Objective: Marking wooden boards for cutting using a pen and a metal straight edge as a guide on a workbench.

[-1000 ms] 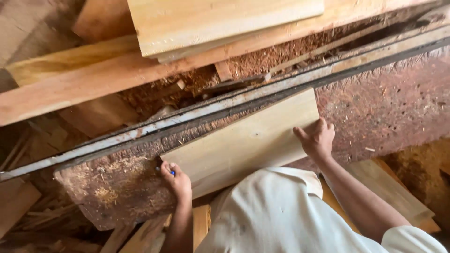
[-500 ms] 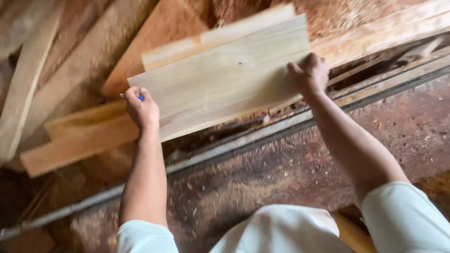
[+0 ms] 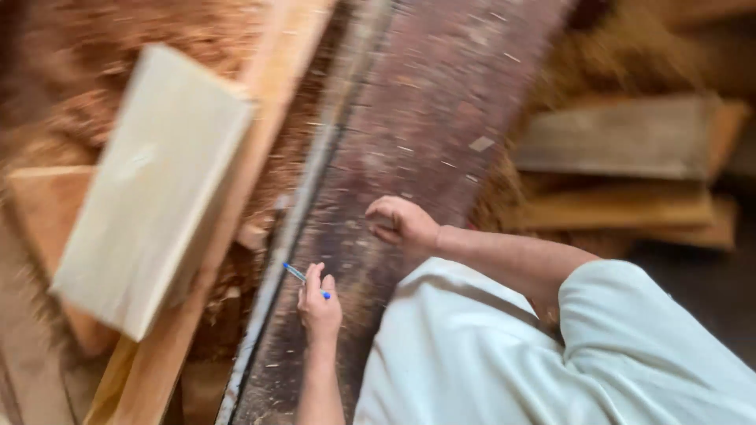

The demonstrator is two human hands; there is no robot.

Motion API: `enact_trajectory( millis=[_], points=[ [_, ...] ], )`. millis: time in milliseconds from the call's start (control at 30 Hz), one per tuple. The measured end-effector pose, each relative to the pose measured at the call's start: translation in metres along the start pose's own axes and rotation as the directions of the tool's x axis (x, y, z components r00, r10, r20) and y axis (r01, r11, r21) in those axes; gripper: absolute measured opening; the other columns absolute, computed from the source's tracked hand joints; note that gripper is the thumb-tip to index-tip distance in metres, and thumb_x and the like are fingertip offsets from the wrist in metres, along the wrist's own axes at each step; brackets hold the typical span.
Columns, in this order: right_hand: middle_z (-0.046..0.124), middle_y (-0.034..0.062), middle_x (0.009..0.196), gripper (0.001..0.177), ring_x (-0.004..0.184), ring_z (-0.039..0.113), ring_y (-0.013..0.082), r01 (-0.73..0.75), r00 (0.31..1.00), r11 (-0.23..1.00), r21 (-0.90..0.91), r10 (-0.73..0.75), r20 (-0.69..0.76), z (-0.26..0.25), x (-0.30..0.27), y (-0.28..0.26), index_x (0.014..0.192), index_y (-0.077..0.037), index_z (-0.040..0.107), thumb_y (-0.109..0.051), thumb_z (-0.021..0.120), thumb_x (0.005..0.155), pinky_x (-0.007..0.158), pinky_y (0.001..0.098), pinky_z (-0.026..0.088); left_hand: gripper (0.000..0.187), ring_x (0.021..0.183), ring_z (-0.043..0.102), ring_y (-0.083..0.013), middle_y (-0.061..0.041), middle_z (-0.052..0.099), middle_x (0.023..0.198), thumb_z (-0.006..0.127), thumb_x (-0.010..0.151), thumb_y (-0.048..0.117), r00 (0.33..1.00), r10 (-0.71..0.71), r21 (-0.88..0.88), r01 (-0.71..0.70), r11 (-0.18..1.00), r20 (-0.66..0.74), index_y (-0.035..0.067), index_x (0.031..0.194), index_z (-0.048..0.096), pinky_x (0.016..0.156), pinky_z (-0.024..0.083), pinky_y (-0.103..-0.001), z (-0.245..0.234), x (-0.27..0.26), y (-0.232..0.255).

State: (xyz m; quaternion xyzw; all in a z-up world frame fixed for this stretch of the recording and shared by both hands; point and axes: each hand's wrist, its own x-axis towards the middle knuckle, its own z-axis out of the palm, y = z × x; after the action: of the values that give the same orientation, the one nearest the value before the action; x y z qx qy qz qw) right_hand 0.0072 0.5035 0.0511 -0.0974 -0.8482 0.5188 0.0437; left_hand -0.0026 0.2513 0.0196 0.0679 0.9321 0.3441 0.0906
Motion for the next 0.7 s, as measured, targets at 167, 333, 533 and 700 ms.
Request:
enact_trajectory(
  millis=[167,333,533,700],
  points=[
    [0.06,0.0014,0.092,0.014,0.09,0.059,0.0211,-0.294,0.955,0.951,-0.094,0.288,-0.068,-0.075,-0.131,0.06,0.09,-0.016,0.061,-0.019,0.063,0.076,0.079,0.0319,0.048,0.059,0.107,0.048,-0.043,-0.027,0.049,0.118,0.069,0.067,0.014,0.89,0.389,0.039,-0.409,0.912,0.238,0.001,0.121,0.048,0.089,0.039,-0.049,0.043,-0.018,0.08],
    [0.062,0.0084,0.093,0.024,0.093,0.059,0.0255,-0.661,0.733,0.746,-0.078,0.62,-0.282,-0.183,-0.204,0.15,0.095,-0.012,0.064,-0.024,0.063,0.074,0.082,0.0351,0.046,0.079,0.111,0.042,-0.0471,-0.028,0.039,0.128,0.073,0.066,0.02,0.776,0.451,0.175,-0.568,0.804,0.441,-0.001,0.131,0.034,0.092,0.037,-0.051,0.105,0.012,0.153],
    [0.061,0.0166,0.099,0.042,0.097,0.058,0.0296,-0.901,0.317,0.42,0.107,0.807,-0.499,-0.338,-0.269,0.266,0.103,-0.003,0.061,-0.029,0.069,0.07,0.082,0.0395,0.046,0.102,0.111,0.018,-0.0634,-0.035,0.03,0.127,0.072,0.067,0.031,0.778,0.036,0.454,-0.402,0.795,0.627,0.001,0.139,0.006,0.089,0.026,-0.069,0.178,0.029,0.236],
    [0.047,0.019,0.12,0.063,0.107,0.047,0.0354,-0.972,0.071,0.177,0.154,0.846,-0.529,-0.452,-0.254,0.331,0.124,-0.004,0.041,-0.026,0.07,0.073,0.088,0.0412,0.039,0.105,0.115,0.004,-0.0663,-0.032,-0.003,0.14,0.062,0.071,0.047,0.781,-0.118,0.585,-0.35,0.732,0.614,-0.002,0.137,-0.003,0.082,0.028,-0.071,0.193,0.03,0.223]
  ],
)
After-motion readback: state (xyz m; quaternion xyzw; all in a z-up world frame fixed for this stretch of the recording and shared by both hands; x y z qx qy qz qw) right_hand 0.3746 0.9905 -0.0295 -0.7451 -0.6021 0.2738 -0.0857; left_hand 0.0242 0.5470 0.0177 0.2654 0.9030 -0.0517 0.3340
